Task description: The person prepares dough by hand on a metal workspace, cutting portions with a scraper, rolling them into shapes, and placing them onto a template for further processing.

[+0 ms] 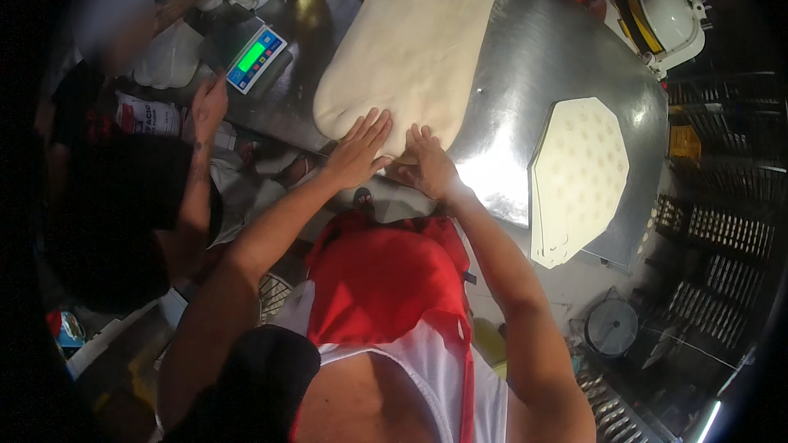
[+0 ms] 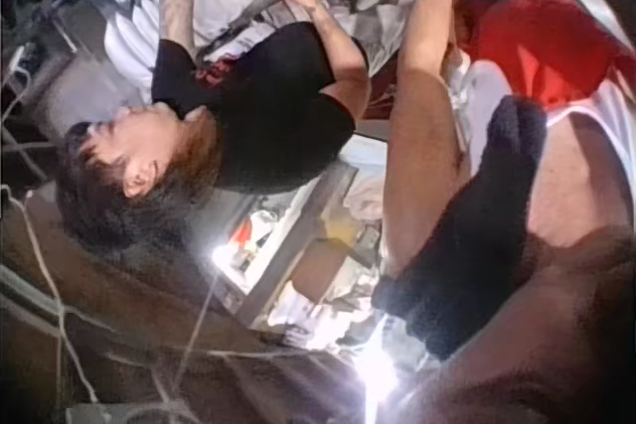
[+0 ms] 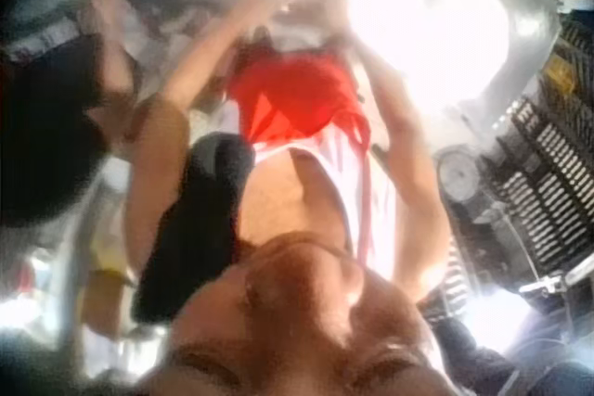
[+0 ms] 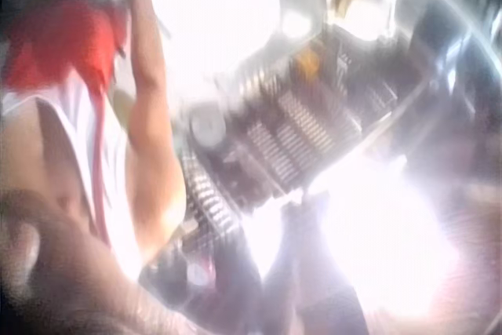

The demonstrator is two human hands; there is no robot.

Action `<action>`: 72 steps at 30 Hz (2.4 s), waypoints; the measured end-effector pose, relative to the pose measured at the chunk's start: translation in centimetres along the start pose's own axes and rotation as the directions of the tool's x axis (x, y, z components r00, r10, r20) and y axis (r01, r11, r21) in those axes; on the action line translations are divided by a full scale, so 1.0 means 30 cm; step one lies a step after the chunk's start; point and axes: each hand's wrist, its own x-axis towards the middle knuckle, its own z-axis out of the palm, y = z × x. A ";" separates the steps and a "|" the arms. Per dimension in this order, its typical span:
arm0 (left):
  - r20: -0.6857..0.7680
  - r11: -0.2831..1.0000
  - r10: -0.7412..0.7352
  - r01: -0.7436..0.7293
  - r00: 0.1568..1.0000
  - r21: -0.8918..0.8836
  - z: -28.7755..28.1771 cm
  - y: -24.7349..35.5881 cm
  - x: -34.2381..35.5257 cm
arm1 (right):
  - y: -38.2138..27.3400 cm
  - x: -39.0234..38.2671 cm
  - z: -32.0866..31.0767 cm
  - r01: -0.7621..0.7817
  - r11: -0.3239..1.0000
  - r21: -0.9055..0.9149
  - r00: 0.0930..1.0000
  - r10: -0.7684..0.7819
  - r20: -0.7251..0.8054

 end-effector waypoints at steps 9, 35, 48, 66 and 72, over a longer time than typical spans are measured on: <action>-0.037 0.984 -0.162 0.164 0.986 0.061 0.014 0.075 0.016 | -0.012 0.013 -0.017 0.288 0.957 -0.022 0.955 -0.286 0.085; 0.024 0.665 -0.721 0.701 0.692 -0.258 0.157 -0.038 -0.065 | 0.179 0.107 0.042 0.373 0.891 0.260 0.867 -0.434 0.243; 0.104 0.519 -0.755 0.687 0.647 -0.508 -0.077 0.323 -0.026 | 0.212 0.040 -0.004 0.413 0.864 0.289 0.837 -0.485 0.254; 0.051 0.770 -0.619 0.619 0.784 -0.158 0.139 0.301 -0.007 | 0.061 0.011 -0.028 0.327 0.937 -0.125 0.910 -0.277 0.308; 0.256 0.642 -0.650 0.698 0.715 -0.318 -0.170 0.232 0.049 | 0.036 0.059 -0.116 0.211 0.976 -0.054 0.941 -0.188 0.279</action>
